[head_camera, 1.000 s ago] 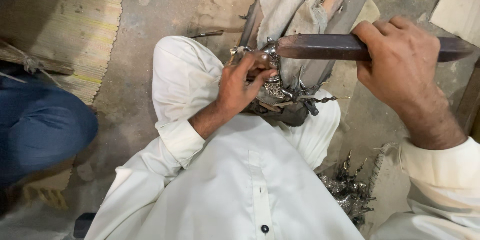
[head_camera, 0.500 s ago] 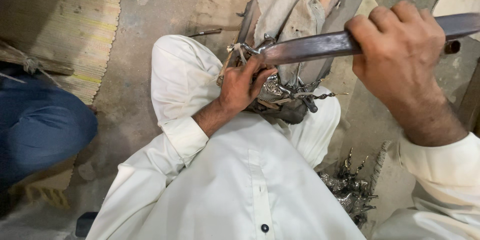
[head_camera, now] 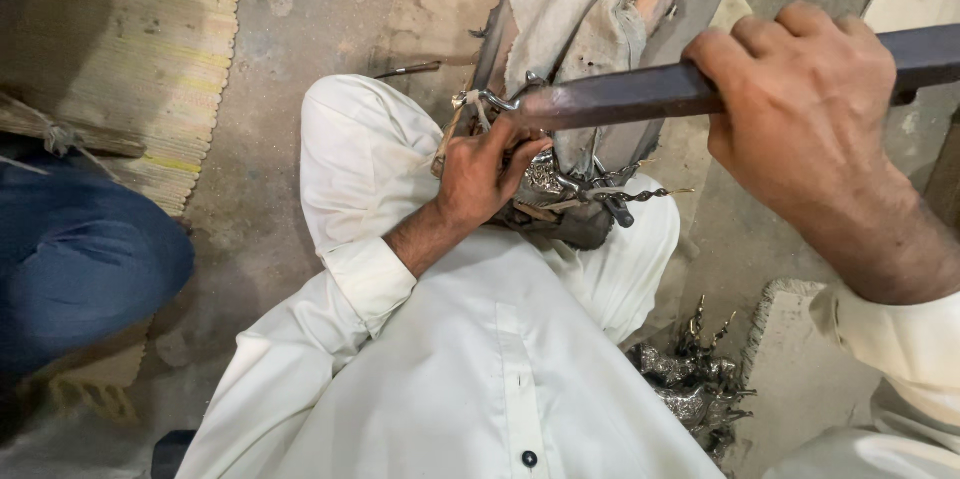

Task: The person sits cross-legged on the floor holding a small silver metal animal figurine against a hand anvil, using a chisel and a heavy hammer to repeatedly strike and shape decorative details into the ornament, repositioning the piece and chisel between strikes.

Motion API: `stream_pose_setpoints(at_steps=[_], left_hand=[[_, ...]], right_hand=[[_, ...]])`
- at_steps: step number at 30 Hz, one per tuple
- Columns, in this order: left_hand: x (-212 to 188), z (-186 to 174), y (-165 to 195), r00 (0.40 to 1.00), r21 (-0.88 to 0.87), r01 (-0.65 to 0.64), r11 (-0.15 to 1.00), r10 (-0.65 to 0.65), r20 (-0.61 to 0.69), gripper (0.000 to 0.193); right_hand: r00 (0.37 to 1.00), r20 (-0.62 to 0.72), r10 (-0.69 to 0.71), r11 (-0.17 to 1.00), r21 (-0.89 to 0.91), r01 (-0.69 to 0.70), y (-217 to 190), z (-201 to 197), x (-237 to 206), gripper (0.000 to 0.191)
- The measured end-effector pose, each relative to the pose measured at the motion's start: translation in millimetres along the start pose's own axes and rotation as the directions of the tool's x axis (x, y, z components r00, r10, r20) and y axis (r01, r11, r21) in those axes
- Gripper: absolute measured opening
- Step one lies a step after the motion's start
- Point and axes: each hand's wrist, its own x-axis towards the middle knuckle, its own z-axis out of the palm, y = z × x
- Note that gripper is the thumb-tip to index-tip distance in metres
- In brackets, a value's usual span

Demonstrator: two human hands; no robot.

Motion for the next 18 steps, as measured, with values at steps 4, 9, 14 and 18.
stream_pose_setpoints(at_steps=[4, 9, 14, 18], left_hand=[[-1, 0, -2, 1.0, 0.002, -0.008, 1.0, 0.008, 0.02, 0.028], [-1, 0, -1, 0.999, -0.01, -0.04, 0.999, 0.04, -0.004, 0.03], [1, 1, -2, 0.999, -0.006, -0.047, 0.999, 0.047, -0.004, 0.031], [4, -1, 1, 0.997, -0.021, -0.073, 0.997, 0.072, -0.016, 0.026]], right_hand=[[0.999, 0.046, 0.008, 0.997, -0.083, -0.004, -3, 2, 4, 0.014], [0.999, -0.001, 0.054, 0.991, 0.124, -0.054, 0, 6, 2, 0.035], [0.997, -0.036, 0.064, 0.985, 0.165, -0.057, 6, 14, 2, 0.03], [0.996, -0.087, -0.018, 0.999, -0.042, 0.014, 5, 22, 0, 0.033]])
